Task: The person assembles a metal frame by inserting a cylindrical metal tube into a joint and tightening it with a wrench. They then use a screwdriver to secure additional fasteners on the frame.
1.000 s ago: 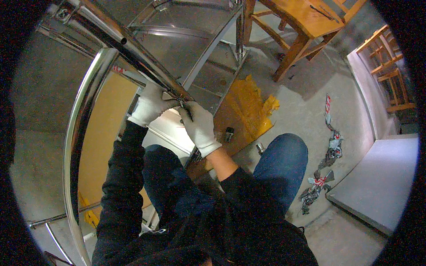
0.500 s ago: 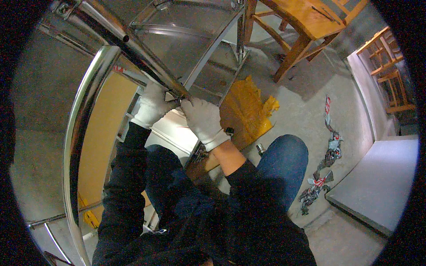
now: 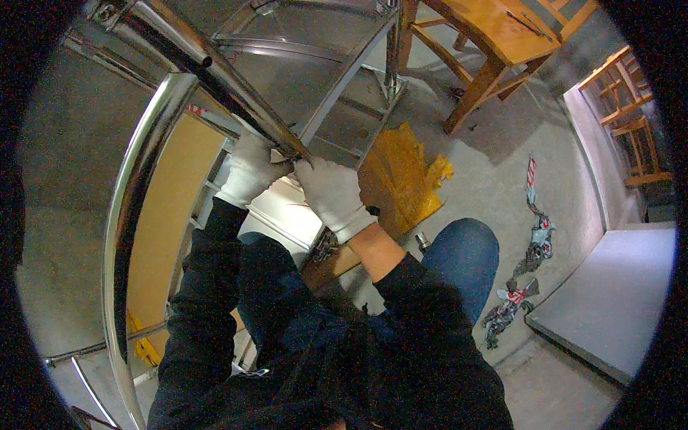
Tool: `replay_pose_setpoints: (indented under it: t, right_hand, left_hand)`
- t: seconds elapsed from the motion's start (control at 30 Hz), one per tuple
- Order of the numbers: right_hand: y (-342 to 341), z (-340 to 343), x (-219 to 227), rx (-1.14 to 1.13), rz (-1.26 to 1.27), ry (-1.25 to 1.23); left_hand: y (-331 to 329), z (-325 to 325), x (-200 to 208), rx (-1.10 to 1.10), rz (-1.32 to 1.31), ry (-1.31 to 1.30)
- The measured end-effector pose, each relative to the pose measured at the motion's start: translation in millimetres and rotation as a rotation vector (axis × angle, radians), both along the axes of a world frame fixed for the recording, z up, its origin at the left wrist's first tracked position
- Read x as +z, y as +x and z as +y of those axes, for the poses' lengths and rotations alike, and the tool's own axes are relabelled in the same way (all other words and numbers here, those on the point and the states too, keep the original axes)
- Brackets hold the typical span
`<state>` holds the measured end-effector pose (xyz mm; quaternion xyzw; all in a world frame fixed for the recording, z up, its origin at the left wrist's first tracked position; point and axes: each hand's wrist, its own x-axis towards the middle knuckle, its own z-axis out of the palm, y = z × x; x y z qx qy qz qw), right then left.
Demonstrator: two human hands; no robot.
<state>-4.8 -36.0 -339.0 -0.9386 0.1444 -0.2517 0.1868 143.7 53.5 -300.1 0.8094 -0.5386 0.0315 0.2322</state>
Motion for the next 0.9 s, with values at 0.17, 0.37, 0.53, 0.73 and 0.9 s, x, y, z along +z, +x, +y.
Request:
replay_pose_setpoints:
  t: [0.17,0.37,0.53,0.73,0.9]
  right_hand:
    - [1.8,9.5,-3.5,-0.091,-0.004,0.154]
    - [8.1,6.6,-6.3,-0.023,-0.022,0.070]
    - [7.9,16.2,-8.1,-0.095,-0.131,0.481]
    - [10.8,20.5,-14.2,-0.125,-0.191,0.583]
    - [11.1,25.9,-2.9,-0.149,-0.221,0.849]
  left_hand:
    - [-0.7,-2.1,-0.2,-0.004,-0.003,-0.011]
    - [2.9,-1.1,-4.0,-0.028,-0.035,-0.053]
    - [4.0,-0.8,-7.1,-0.061,-0.003,-0.085]
    - [3.2,-0.4,-8.5,-0.037,0.016,-0.088]
    - [4.8,-0.6,-11.3,-0.059,-0.014,-0.130]
